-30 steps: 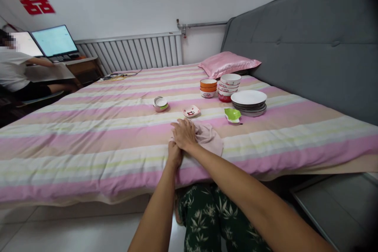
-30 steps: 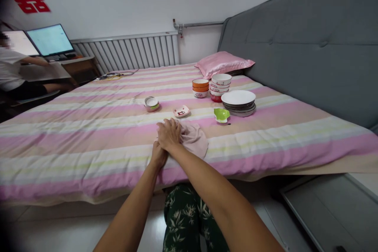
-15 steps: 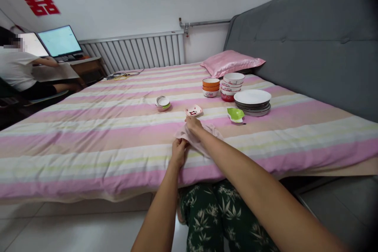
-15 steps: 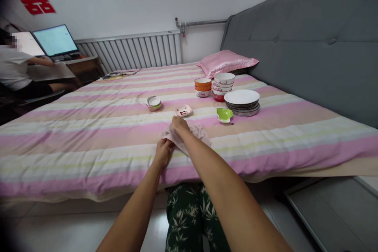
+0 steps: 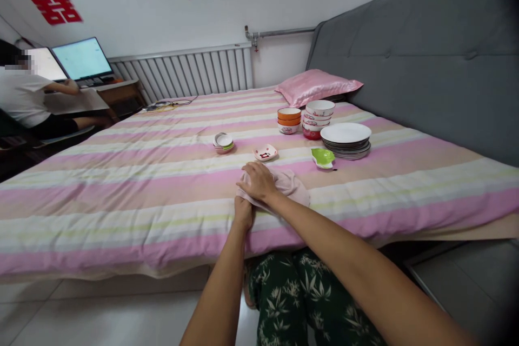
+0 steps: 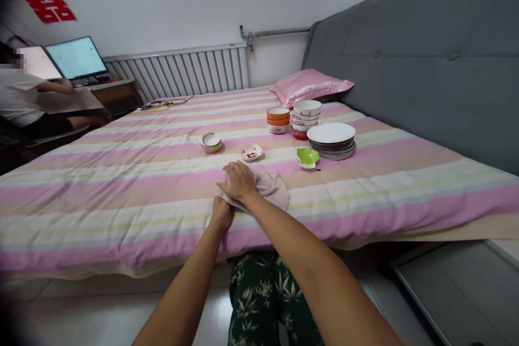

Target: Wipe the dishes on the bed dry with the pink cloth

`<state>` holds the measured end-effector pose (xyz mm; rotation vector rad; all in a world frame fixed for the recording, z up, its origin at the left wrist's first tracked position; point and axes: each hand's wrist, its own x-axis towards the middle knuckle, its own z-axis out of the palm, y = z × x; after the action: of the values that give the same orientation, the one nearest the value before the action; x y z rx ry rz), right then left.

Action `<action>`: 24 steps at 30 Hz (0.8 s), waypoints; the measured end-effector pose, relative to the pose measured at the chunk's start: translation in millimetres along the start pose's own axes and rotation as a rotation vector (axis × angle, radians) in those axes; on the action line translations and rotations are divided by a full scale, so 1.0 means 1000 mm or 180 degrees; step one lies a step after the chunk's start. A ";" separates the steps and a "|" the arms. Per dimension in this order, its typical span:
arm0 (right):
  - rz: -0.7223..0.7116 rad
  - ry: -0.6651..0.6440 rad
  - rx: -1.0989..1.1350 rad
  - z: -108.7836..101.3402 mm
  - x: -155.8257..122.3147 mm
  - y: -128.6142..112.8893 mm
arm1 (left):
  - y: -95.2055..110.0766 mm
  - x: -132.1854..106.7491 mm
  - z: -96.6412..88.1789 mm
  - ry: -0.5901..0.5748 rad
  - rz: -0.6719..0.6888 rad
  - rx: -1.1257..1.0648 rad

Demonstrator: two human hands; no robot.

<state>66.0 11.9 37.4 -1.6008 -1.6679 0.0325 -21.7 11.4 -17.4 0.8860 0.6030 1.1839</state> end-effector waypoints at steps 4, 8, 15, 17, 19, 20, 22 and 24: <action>-0.0250 0.0020 -0.0324 -0.001 -0.012 0.000 | 0.000 -0.002 0.001 -0.0128 0.0115 0.0077; -0.0450 -0.0021 -0.0620 -0.001 -0.028 0.001 | 0.001 -0.002 0.003 -0.0119 0.0146 0.0152; -0.0108 0.0062 -0.0705 -0.002 -0.028 -0.007 | 0.001 -0.001 0.007 0.0003 0.0095 0.0324; -0.0069 0.0098 -0.0725 -0.003 -0.025 -0.010 | 0.001 -0.002 0.007 0.0049 0.0072 0.0372; -0.0061 0.0101 -0.0789 -0.003 -0.022 -0.012 | 0.001 -0.002 0.007 0.0078 0.0051 0.0408; -0.0072 0.0085 -0.0844 -0.003 -0.021 -0.012 | 0.001 -0.002 0.006 0.0090 0.0045 0.0423; -0.0119 0.0025 -0.0950 -0.003 -0.018 -0.013 | 0.001 -0.001 0.005 0.0116 0.0036 0.0441; -0.0168 -0.0056 -0.1004 -0.002 -0.012 -0.012 | 0.000 0.001 0.003 0.0150 0.0009 0.0431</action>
<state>55.4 -2.2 39.2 -1.7883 -1.7954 -0.2559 -18.6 11.1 -15.9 0.9755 0.7270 1.1797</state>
